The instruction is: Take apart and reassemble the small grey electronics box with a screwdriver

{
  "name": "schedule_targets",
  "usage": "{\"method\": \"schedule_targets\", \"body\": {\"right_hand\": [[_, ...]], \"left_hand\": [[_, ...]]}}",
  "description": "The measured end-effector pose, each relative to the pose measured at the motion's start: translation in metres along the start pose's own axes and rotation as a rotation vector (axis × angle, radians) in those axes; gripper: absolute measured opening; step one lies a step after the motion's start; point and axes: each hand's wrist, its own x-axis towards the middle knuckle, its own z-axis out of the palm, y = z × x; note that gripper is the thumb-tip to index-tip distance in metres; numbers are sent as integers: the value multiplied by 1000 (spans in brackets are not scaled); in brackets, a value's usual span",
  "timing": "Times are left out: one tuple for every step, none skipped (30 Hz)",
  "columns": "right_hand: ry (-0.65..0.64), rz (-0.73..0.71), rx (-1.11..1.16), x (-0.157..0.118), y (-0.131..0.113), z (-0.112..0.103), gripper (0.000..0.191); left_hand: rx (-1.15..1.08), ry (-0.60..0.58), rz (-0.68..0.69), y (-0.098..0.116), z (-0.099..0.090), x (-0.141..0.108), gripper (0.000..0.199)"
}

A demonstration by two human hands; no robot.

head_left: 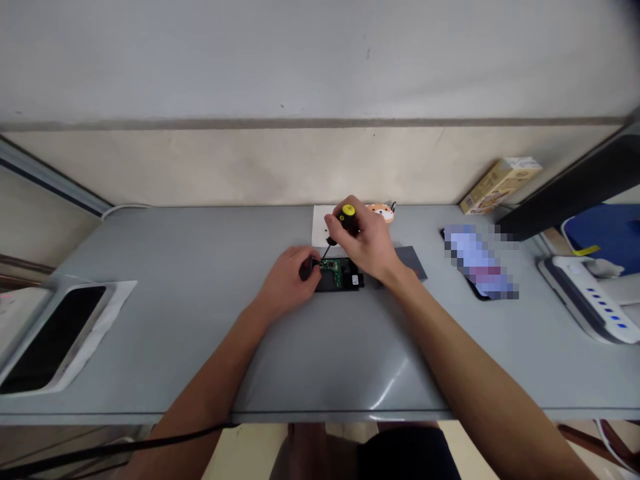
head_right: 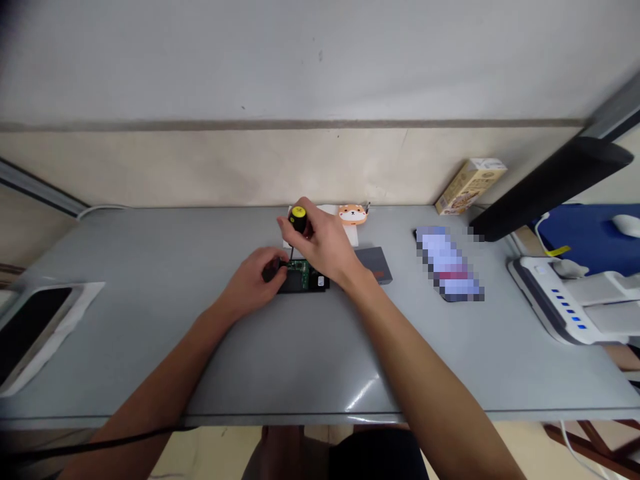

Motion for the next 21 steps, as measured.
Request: {"method": "schedule_targets", "body": {"right_hand": [[-19,-8,3,-1,-2,-1,26],[-36,-18,2,-1,-4,-1,25],[-51,-26,-2,-1,-5,-2,24],[-61,-36,-10,-2,-6,-3,23],[-65,-46,-20,-2,-7,-3,23],[-68,-54,-29,-2,-8,-3,23],[-73,-57,-35,-3,-8,-3,23],[-79,-57,-37,-3,-8,-3,23],[-83,-58,-37,-3,-8,-3,22],[-84,-59,-37,-3,-8,-3,22],[-84,-58,-37,-3,-7,-3,22],[-81,-60,-35,-3,-7,-3,21],[-75,-61,-34,-3,-7,-3,21],[-68,-60,-33,-4,-6,-3,21],[-62,-56,-29,-4,-6,-3,21],[-58,-53,-23,-4,-6,-3,21],[-55,-51,-17,-4,-5,-3,20],[-53,-49,-13,-4,-5,-2,20],[-51,-46,-7,-4,-5,-2,20],[-47,-46,-1,-4,-4,-1,20],[-41,-49,0,-4,-4,-1,20]], "left_hand": [[-1,4,4,0,0,0,14],[-3,7,8,-1,1,0,14],[-4,9,10,-1,1,0,15],[-6,10,11,-1,1,0,15],[-8,9,11,-1,1,0,15],[-11,9,12,-1,0,-1,15],[-16,11,13,-1,0,-1,15],[-21,12,14,-1,0,-1,16],[-25,13,17,-1,0,-1,16],[-27,14,20,-1,0,-1,17],[-27,15,22,-1,-1,-1,17],[-24,14,23,-1,-1,-1,16],[-20,12,24,-1,-1,-1,16],[-15,12,25,-1,-1,-1,16],[-11,12,26,-1,0,-1,16],[-9,12,28,-1,0,-1,15],[-9,12,29,-1,0,-1,15],[-10,12,31,-2,0,-1,15],[-12,12,32,-2,0,-1,15],[-14,10,33,-2,1,-1,15],[-15,10,34,-2,1,-1,15]]}}
